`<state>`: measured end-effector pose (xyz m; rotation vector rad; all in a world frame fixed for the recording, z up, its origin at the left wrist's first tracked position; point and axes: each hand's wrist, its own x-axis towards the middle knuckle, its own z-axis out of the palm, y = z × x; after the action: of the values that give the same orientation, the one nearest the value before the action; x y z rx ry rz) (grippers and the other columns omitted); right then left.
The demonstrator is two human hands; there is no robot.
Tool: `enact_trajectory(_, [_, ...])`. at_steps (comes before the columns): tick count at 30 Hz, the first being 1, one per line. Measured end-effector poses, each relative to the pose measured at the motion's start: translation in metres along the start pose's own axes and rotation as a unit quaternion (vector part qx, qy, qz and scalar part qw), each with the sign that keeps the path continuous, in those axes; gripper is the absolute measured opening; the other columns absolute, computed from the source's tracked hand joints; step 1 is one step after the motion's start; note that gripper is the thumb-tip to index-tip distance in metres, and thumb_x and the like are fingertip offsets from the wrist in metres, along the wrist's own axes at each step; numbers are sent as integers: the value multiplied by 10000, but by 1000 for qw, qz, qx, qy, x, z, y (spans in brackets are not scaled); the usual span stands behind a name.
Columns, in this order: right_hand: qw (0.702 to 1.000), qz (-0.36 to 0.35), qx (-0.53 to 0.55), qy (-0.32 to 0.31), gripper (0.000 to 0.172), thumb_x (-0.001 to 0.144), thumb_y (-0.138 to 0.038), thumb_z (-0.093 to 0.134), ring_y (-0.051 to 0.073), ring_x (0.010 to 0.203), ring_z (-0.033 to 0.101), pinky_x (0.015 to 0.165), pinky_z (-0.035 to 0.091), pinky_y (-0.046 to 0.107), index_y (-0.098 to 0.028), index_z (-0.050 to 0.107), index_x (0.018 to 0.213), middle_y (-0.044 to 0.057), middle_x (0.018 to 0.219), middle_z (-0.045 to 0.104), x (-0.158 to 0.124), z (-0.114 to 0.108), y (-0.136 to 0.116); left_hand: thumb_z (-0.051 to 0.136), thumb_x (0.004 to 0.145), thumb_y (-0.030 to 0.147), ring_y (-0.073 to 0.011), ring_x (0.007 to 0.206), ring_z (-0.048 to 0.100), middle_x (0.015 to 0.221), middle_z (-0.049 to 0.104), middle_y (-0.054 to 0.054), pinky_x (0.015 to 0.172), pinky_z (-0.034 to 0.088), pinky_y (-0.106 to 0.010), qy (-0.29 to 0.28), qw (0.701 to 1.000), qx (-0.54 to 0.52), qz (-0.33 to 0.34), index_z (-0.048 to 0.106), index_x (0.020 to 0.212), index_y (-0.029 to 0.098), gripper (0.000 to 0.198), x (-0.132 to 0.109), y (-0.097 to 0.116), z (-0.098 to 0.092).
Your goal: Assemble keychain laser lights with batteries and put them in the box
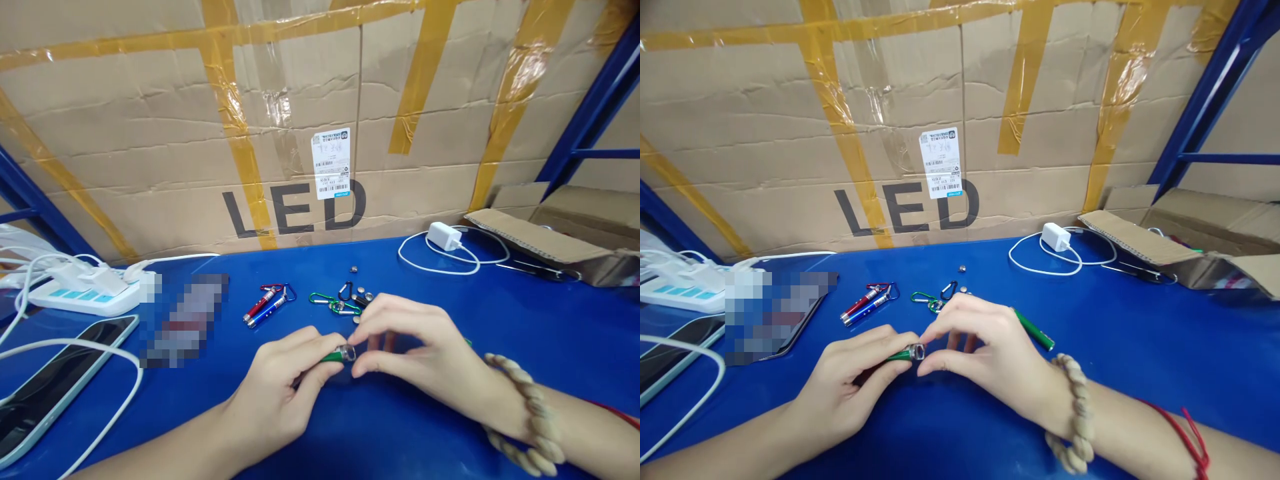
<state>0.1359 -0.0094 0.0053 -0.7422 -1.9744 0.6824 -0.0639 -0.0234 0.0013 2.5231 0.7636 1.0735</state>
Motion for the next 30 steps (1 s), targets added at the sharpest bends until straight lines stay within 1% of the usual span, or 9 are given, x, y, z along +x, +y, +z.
enact_trajectory(1, [997,-61,-44,-4,129,732,-262,743,89,664,594,598,484,179,-189,694,826,8,800,630,-1,-3,1,455,911,83,-121,591,494,665,555,-12,542,409,-198,-1,1000,-3,-3,620,836,149,192,0,0,0])
enact_trajectory(3, [986,-133,-103,-13,85,787,-236,693,86,673,606,615,480,172,-192,703,859,8,804,640,-3,-8,2,458,905,81,-121,582,483,655,548,-13,537,400,-199,-7,1000,-10,-6,624,814,142,199,0,-1,0])
enact_trajectory(5, [976,-162,-142,-28,67,830,-227,647,73,651,605,582,460,160,-192,701,846,3,801,643,-3,-11,2,458,904,86,-122,575,481,658,556,-18,531,397,-201,-13,1000,-17,-15,637,836,137,199,0,-1,0])
enact_trajectory(8, [959,-189,-200,-63,123,877,-212,585,71,654,599,565,431,171,-208,694,818,-7,802,648,-2,-14,0,461,901,92,-127,581,509,685,596,-26,541,413,-202,-22,999,-22,-33,656,906,142,201,1,-1,0])
enact_trajectory(10, [952,-192,-222,-80,162,895,-208,556,80,662,590,561,415,186,-212,688,800,-6,793,648,-1,-15,-1,466,890,73,-130,608,541,726,639,-30,575,437,-202,-34,998,-31,-36,662,925,158,216,2,0,0])
enact_trajectory(14, [964,-161,-186,-104,170,884,-255,576,96,669,577,566,409,200,-204,690,770,-3,735,639,-3,-13,1,483,875,50,-130,671,583,836,697,-29,648,475,-194,-54,997,-50,-11,660,939,177,227,0,1,1])
enact_trajectory(18, [975,-134,-129,-119,161,847,-316,622,100,660,569,574,413,202,-219,709,752,-7,704,639,-5,-11,6,483,888,78,-136,646,580,805,694,-39,618,478,-194,-72,997,-32,6,659,958,161,206,-3,0,2])
enact_trajectory(23, [988,-94,-88,-80,197,818,-324,655,103,607,553,550,417,206,-193,709,683,6,646,623,-5,-6,6,502,869,39,-132,677,589,855,708,-49,651,479,-183,-45,998,-47,22,659,981,148,221,-3,-1,2])
enact_trajectory(30, [998,34,10,-53,286,754,-392,704,96,566,538,535,419,209,-164,664,586,-8,581,590,-4,6,-1,502,858,29,-139,634,584,818,705,-58,591,475,-202,-11,999,-23,33,646,1028,150,253,-4,-2,3])
